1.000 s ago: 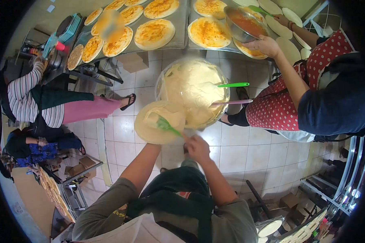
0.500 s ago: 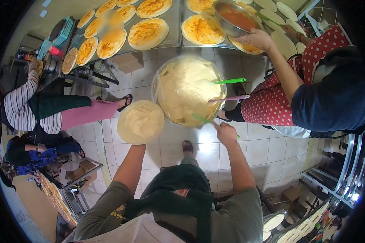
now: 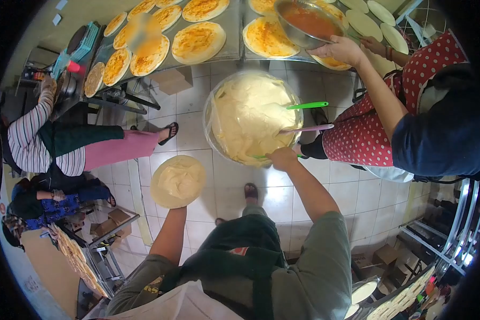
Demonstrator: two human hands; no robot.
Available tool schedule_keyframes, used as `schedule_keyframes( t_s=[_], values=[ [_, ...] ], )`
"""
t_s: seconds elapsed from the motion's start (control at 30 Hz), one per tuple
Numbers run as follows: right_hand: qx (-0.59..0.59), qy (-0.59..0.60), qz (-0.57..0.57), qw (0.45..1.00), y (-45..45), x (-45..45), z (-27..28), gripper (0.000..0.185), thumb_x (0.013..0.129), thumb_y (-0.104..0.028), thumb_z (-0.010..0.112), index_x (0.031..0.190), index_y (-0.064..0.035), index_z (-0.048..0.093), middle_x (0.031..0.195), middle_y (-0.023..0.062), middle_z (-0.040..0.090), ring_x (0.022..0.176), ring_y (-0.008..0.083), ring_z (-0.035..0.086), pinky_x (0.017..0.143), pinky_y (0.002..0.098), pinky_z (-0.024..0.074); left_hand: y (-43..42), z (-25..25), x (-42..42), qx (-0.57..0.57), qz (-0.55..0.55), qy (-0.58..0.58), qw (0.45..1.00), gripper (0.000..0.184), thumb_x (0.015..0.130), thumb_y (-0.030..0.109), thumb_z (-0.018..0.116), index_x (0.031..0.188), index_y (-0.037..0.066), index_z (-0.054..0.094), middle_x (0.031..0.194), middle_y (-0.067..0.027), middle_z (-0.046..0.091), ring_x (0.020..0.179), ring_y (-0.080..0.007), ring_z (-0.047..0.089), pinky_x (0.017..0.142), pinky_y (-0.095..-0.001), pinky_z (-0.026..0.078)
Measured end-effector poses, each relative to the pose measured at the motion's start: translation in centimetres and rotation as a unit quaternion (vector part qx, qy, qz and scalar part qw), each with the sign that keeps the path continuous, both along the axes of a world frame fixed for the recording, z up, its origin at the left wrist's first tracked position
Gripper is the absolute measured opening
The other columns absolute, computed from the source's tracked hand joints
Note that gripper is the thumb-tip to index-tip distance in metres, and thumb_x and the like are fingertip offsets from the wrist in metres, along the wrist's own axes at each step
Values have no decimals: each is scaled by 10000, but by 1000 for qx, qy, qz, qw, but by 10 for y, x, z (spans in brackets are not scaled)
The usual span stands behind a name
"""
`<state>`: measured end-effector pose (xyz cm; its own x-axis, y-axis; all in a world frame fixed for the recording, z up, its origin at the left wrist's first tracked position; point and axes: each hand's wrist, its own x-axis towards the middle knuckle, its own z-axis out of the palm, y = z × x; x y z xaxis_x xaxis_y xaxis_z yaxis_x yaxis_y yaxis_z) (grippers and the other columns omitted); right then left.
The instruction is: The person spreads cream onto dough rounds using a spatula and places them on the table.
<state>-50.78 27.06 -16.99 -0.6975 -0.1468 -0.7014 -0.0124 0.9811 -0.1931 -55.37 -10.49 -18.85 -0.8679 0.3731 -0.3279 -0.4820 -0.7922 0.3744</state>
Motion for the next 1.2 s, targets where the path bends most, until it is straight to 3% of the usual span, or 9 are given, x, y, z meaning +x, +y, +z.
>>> schedule_keyframes(
  t_s=[0.07,0.13,0.27,0.33,0.4,0.5,0.8,0.87,1.2],
  values=[
    [-11,1,-13,1000,-1,0,3,412,782,-120,420,1160,-219,553,950,131,620,887,291,607,744,397,486,-2,7,1,14,-5,23,1000,571,881,490,358,1306,109,343,1311,-109,402,1196,-287,396,1001,-445,340],
    [-22,2,-26,999,2,2,-7,390,798,-129,417,1142,-223,574,967,130,618,896,288,607,748,399,488,-1,14,2,-132,9,3,991,585,861,509,387,1289,111,365,1301,-112,413,1181,-287,412,982,-446,363],
    [-250,86,-122,957,26,21,-107,350,813,-183,485,1151,-183,574,828,107,621,796,236,600,675,355,466,5,22,0,-174,-10,27,984,597,859,518,381,1296,112,355,1304,-114,409,1182,-287,411,982,-445,364],
    [-344,123,-151,919,28,23,-105,327,827,-201,507,1144,-168,583,731,90,614,668,198,604,571,333,469,5,22,1,10,-30,55,998,610,853,524,389,1301,112,348,1308,-116,403,1184,-287,409,979,-444,368],
    [-363,-191,-418,810,27,20,-49,330,843,-198,532,1168,-156,568,551,11,481,426,90,421,376,248,331,8,25,2,14,-45,79,996,565,878,481,372,1303,109,346,1303,-112,408,1181,-278,413,987,-434,360],
    [-418,-195,-495,736,16,42,-28,322,864,-205,522,1183,-174,558,504,-50,344,373,40,247,329,196,191,21,29,-3,28,-73,108,991,521,902,437,357,1305,107,343,1298,-109,413,1177,-268,416,994,-424,351],
    [-532,94,-567,621,-34,115,22,320,891,-119,499,1209,-99,530,591,-76,363,497,34,314,450,181,271,102,46,-4,76,-212,125,966,521,900,431,366,1306,106,340,1299,-109,411,1180,-267,414,992,-422,355],
    [-491,205,-513,674,-52,124,52,310,894,-132,499,1195,-67,535,602,-72,388,504,36,329,469,186,299,125,56,-6,82,-246,130,957,521,899,430,368,1306,106,339,1299,-109,411,1180,-266,414,991,-422,356],
    [-553,210,-630,503,-168,220,175,315,901,-183,495,1189,-63,537,542,-62,391,449,29,325,394,181,257,180,98,43,122,-442,149,876,521,897,424,379,1308,106,335,1300,-110,408,1182,-264,412,989,-420,360]
  ],
)
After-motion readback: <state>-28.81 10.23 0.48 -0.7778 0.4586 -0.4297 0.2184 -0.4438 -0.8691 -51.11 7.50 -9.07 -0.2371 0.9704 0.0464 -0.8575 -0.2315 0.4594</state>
